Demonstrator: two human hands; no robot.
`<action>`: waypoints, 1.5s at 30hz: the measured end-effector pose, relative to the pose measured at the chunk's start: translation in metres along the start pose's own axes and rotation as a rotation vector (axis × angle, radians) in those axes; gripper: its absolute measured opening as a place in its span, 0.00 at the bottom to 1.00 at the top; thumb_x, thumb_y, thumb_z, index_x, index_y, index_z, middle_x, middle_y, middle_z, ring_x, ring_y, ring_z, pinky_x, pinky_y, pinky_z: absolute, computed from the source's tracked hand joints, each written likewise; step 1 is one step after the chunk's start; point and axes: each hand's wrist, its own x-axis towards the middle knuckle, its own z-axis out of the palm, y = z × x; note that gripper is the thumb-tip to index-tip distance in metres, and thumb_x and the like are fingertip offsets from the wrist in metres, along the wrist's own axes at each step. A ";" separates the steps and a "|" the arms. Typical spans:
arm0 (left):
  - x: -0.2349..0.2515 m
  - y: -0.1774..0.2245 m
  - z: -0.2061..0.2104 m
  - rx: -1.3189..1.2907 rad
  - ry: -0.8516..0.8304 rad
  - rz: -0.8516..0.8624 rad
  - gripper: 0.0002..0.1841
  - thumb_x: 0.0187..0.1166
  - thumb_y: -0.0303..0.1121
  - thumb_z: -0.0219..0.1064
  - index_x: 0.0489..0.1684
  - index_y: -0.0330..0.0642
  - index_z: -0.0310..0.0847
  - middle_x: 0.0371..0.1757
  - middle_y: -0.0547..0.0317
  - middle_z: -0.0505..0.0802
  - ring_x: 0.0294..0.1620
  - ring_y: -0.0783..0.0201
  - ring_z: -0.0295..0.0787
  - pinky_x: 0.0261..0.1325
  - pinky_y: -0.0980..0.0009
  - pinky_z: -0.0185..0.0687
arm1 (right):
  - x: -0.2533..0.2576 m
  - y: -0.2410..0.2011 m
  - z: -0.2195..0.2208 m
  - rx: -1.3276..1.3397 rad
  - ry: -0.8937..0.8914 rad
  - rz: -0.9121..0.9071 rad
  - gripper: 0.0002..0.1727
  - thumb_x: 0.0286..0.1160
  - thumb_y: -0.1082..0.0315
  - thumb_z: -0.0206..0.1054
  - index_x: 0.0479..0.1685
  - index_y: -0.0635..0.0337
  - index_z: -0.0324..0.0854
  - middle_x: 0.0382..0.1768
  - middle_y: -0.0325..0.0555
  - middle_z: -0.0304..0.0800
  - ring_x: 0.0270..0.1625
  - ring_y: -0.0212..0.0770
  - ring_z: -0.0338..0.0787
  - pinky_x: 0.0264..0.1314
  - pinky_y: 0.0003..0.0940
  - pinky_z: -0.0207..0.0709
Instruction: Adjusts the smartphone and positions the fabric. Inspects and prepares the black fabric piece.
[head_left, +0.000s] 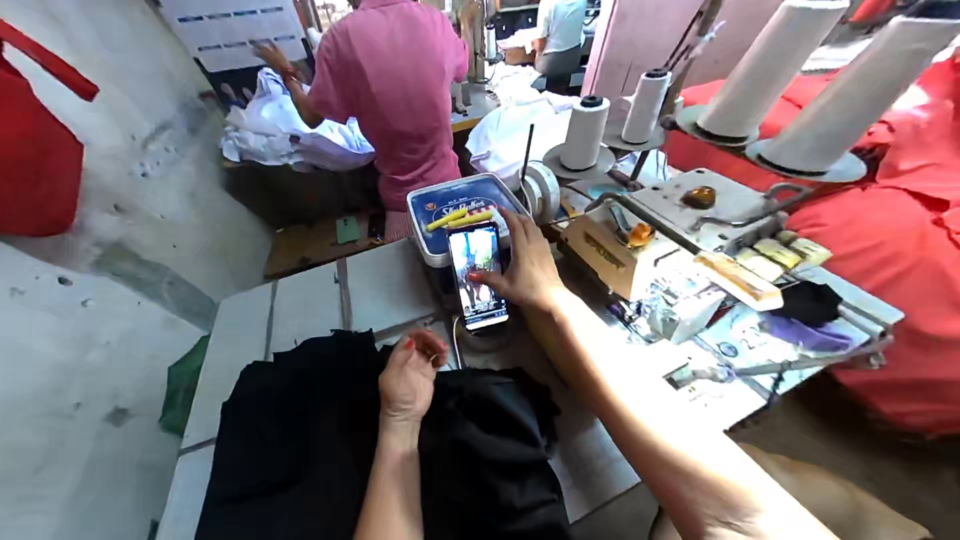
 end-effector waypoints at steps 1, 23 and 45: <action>-0.004 -0.004 0.000 -0.022 -0.048 -0.014 0.14 0.80 0.53 0.62 0.34 0.60 0.91 0.34 0.71 0.95 0.36 0.75 0.92 0.41 0.79 0.86 | 0.001 0.002 0.000 -0.011 -0.011 -0.018 0.61 0.48 0.50 0.89 0.88 0.67 0.60 0.79 0.72 0.69 0.79 0.72 0.72 0.76 0.70 0.65; -0.002 -0.005 -0.020 0.050 0.116 -0.159 0.19 0.84 0.34 0.43 0.43 0.53 0.86 0.31 0.69 0.94 0.33 0.75 0.90 0.40 0.79 0.85 | 0.009 0.000 -0.002 -0.019 -0.094 0.068 0.42 0.78 0.63 0.72 0.89 0.68 0.57 0.72 0.69 0.77 0.75 0.69 0.76 0.74 0.66 0.68; -0.002 -0.007 -0.026 0.088 0.066 -0.164 0.17 0.85 0.39 0.46 0.48 0.56 0.86 0.35 0.71 0.93 0.36 0.75 0.89 0.39 0.79 0.85 | 0.009 -0.004 -0.011 -0.009 -0.129 0.139 0.48 0.71 0.63 0.78 0.91 0.65 0.54 0.76 0.68 0.75 0.79 0.66 0.74 0.78 0.64 0.66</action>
